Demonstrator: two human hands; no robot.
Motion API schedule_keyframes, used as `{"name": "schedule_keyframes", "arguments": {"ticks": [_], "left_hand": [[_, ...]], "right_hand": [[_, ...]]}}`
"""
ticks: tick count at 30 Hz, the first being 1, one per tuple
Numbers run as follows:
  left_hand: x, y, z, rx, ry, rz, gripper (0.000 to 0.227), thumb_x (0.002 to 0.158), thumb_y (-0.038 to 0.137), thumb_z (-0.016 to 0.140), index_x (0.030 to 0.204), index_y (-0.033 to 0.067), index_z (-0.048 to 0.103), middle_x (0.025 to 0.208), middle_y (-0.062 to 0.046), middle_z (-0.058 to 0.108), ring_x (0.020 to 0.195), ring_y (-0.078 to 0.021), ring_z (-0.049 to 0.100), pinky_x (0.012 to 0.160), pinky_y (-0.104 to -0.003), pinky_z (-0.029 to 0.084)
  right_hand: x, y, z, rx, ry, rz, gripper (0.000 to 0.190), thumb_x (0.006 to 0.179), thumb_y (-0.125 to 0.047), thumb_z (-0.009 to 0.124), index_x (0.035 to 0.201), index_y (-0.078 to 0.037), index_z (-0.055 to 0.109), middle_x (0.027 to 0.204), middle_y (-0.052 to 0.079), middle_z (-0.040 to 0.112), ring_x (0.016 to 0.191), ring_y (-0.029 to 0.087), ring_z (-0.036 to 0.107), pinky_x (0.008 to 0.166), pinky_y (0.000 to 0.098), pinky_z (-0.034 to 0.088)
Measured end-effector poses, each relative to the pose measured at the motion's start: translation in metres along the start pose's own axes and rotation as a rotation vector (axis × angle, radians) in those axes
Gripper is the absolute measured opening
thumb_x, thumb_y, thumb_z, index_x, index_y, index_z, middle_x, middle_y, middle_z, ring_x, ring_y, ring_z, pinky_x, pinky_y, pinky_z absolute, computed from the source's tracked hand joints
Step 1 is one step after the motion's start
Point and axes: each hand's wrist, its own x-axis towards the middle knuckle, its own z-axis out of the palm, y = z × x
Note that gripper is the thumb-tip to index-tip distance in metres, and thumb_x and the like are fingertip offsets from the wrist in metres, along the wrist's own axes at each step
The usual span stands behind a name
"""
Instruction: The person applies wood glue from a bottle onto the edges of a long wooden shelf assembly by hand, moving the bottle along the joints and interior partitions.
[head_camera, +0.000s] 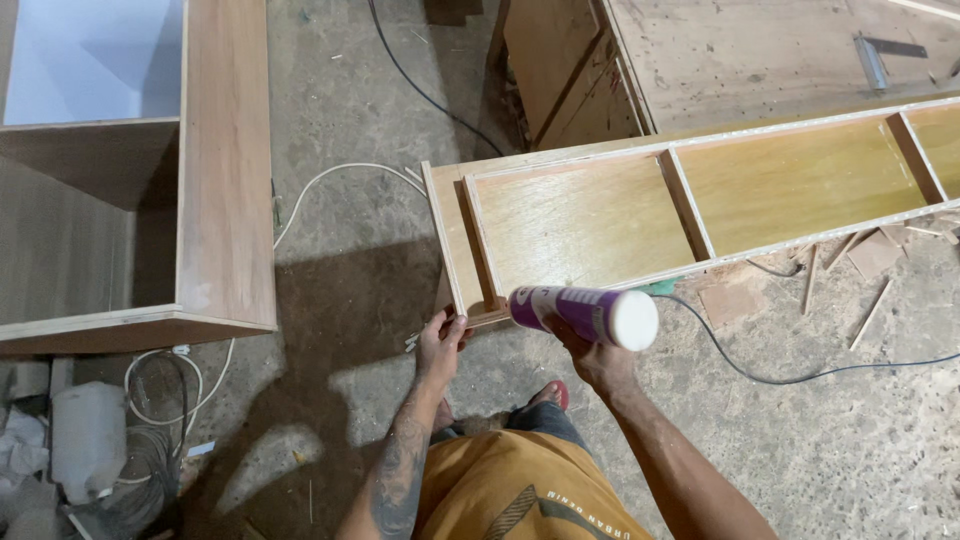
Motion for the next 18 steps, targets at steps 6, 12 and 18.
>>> {"name": "schedule_keyframes", "arguments": {"ticks": [6, 12, 18], "left_hand": [[-0.008, 0.011, 0.005, -0.01, -0.045, -0.028, 0.071, 0.094, 0.048, 0.077, 0.148, 0.0081, 0.054, 0.119, -0.016, 0.073, 0.098, -0.0218, 0.076, 0.082, -0.032, 0.057], [0.003, -0.003, 0.004, -0.036, -0.041, -0.034, 0.074, 0.093, 0.049, 0.08, 0.145, 0.005, 0.053, 0.113, -0.011, 0.073, 0.092, -0.017, 0.075, 0.076, -0.026, 0.055], [0.002, 0.0, 0.003, 0.044, -0.043, -0.019, 0.069, 0.097, 0.041, 0.075, 0.148, 0.0023, 0.05, 0.115, -0.014, 0.074, 0.096, -0.0186, 0.075, 0.081, -0.03, 0.056]], "right_hand": [[0.006, 0.017, 0.019, -0.14, 0.057, -0.326, 0.028, 0.075, -0.031, 0.094, 0.099, -0.022, 0.084, 0.074, 0.014, 0.069, 0.078, 0.035, 0.073, 0.067, 0.0294, 0.051], [0.034, 0.01, 0.028, 0.153, 0.042, -0.221, 0.026, 0.073, -0.028, 0.096, 0.088, -0.012, 0.081, 0.08, 0.012, 0.076, 0.08, 0.03, 0.076, 0.063, 0.0285, 0.05], [0.052, 0.001, 0.042, 0.155, -0.021, -0.153, 0.03, 0.078, -0.032, 0.092, 0.096, -0.009, 0.082, 0.088, 0.016, 0.077, 0.094, 0.034, 0.075, 0.067, 0.0428, 0.055]]}}
